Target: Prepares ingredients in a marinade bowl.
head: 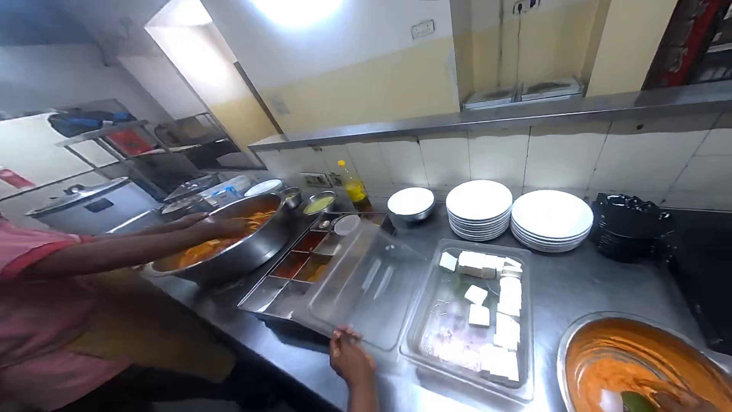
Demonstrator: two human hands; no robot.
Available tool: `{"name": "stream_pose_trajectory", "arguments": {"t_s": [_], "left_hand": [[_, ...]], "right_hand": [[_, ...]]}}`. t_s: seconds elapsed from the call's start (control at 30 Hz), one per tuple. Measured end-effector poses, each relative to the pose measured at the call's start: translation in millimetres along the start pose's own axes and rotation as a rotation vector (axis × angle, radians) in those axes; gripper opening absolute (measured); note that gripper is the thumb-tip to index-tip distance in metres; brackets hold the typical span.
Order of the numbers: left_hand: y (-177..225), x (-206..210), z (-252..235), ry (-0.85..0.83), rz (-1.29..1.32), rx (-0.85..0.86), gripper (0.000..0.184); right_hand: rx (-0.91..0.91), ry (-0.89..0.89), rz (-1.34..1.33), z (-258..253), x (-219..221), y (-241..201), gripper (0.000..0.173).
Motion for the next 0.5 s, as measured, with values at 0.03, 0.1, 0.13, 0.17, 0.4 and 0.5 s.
{"name": "stream_pose_trajectory", "arguments": {"t_s": [0.03, 0.1, 0.13, 0.17, 0.4, 0.5], "left_hand": [[-13, -9, 2, 0.026, 0.019, -0.054, 0.025], [-34, -25, 7, 0.058, 0.035, -0.120, 0.026], [-41, -30, 8, 0.050, 0.031, -0.139, 0.026], [-44, -30, 7, 0.027, 0.002, -0.156, 0.026], [-26, -36, 4, -0.094, -0.500, -0.203, 0.044], [21, -15, 15, -0.155, -0.586, 0.141, 0.051]], "right_hand": [[-0.001, -0.013, -0.017, -1, 2, -1, 0.034], [-0.029, -0.038, 0.016, -4, 5, 0, 0.035], [-0.055, -0.044, 0.050, -7, 5, 3, 0.035], [-0.071, -0.044, 0.071, -10, 6, 4, 0.035], [-0.002, 0.037, 0.030, -9, 29, -6, 0.031], [0.026, 0.056, -0.012, -10, 31, -3, 0.030]]}}
Point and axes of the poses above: each hand's wrist, its own z-axis away from the middle knuckle, its own x-axis out of the palm, y = z × x, the point moved 6 cm from there along -z, towards the middle knuckle, and after that the axes turned 1 degree about -y, right-handed, at the moved point
